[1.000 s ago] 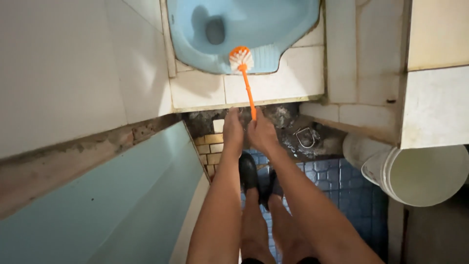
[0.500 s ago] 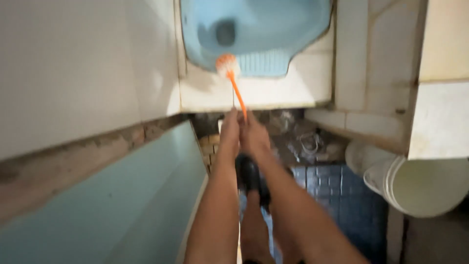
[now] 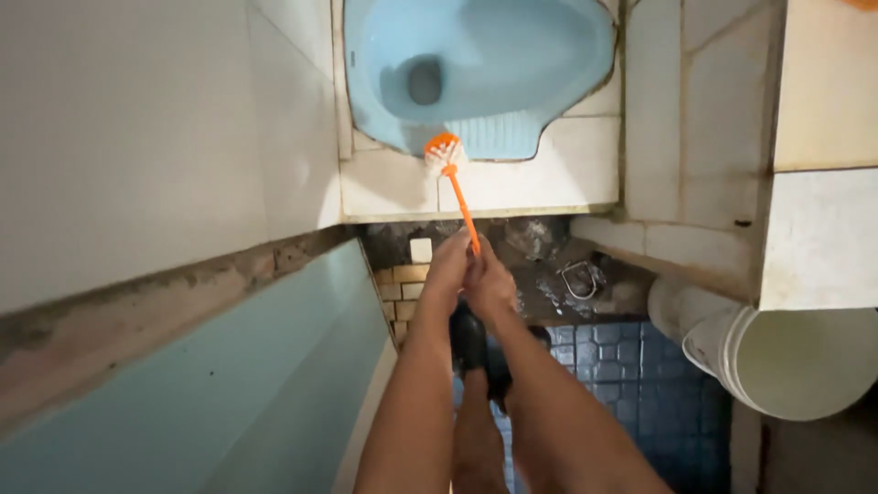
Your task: The person scrubs a light blue squat toilet and the surrounding tiled floor using an orange toilet brush. They move around the fixture to clean different sides and the adjacent floor area.
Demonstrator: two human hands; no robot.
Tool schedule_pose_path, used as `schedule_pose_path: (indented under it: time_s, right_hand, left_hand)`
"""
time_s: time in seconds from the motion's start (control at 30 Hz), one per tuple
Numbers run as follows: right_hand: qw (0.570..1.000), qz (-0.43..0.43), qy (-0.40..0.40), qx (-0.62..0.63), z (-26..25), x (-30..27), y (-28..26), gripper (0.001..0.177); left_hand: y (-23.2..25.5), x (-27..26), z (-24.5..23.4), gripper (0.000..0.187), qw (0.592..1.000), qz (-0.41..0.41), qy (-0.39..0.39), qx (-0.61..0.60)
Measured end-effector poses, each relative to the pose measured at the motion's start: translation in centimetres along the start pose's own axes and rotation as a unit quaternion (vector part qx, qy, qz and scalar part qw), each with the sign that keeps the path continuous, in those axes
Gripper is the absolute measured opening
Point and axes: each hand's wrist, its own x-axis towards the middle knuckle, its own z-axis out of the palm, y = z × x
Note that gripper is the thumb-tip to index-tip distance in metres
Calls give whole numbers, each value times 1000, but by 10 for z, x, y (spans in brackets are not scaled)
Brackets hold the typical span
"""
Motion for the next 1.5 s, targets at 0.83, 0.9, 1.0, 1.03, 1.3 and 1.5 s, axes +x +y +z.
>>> schedule_pose_path:
  time_s: [0.83,0.9,1.0,1.03,1.3,1.5]
  right_hand:
    - [996,-58,69,20,-20,30,40,49]
    - [996,-38,75,37,-12,15,58,48]
    - [996,-17,77,-32,-26,53,36,49]
    - [997,-10,68,-35,-24,54,35,49]
    - [990,-77,110,35,-9,26,73,47]
    - [995,-44,71,-60,-48,61,30,46]
  left_hand:
    - [40,-41,31,63,995,-43,-38,84]
    - [46,-51,33,64,994,-62,-18,93]
    - [46,-43,34,63,996,-41,-37,77]
    - [41,-43,31,63,995,-52,-34,76]
    - [31,-43,35,62,996,-16,-23,86]
    - [26,-39,39,64,995,9,-53,87]
